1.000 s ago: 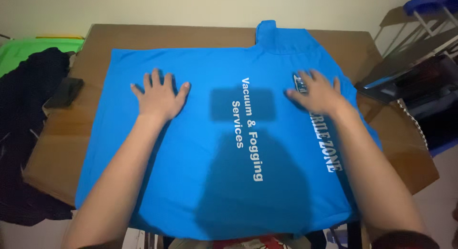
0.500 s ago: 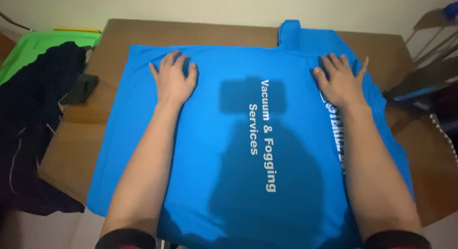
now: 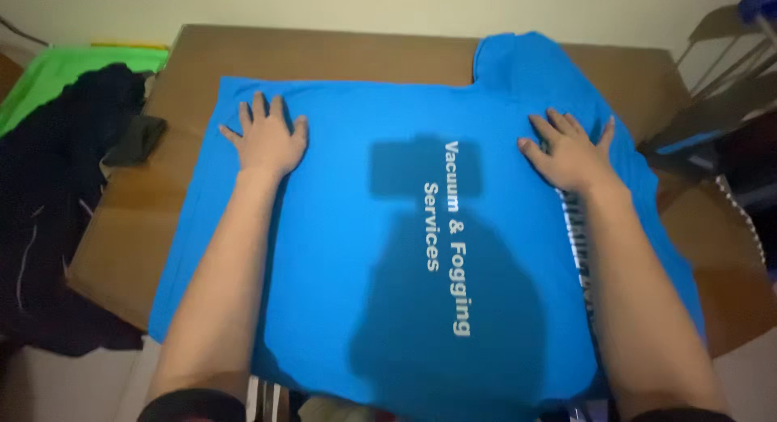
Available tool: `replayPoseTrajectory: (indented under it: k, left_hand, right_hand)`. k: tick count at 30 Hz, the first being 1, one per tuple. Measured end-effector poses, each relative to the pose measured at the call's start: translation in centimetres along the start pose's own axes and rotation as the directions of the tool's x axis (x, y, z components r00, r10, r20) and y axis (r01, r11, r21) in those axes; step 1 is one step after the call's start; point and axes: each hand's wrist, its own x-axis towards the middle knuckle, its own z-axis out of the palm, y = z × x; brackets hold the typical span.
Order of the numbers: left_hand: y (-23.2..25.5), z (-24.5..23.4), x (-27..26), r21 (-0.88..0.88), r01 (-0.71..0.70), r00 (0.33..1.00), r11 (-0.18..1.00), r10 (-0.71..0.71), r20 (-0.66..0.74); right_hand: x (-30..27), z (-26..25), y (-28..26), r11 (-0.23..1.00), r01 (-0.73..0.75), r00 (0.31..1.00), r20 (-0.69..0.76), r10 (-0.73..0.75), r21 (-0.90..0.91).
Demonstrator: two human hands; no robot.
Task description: The person irons a blue t-shirt laid flat on a wooden table. They use a handheld iron to smooth the fabric, moving it back and forth across the shirt while holding it in place with their other hand.
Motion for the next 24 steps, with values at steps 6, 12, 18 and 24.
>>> replayPoseTrajectory:
  k: [6,12,18,24]
  left_hand:
    - [-2.1,-0.7,5.0,0.088,0.058,0.997,0.994,-0.062,0.051]
    - [-0.9,-2.0,6.1,0.106,0.147,0.983,0.983,-0.157,0.094]
    - [0.8,1.0,6.0,0.094,0.048,0.997,0.994,-0.041,-0.069]
    - [2.4,2.1,5.1,0.011,-0.017,1.0,1.0,0.017,-0.012]
  right_hand:
    - [3.3,-0.2,-3.5,0.986,0.053,0.995,-0.076,-0.066,-0.155]
    - [6.0,2.1,-6.5,0.974,0.22,0.974,-0.06,-0.217,0.057]
    - [6.5,2.3,-6.6,0.99,0.136,0.985,0.103,-0.14,0.049]
    - [6.4,1.9,-6.5,0.981,0.196,0.98,0.033,-0.195,-0.007]
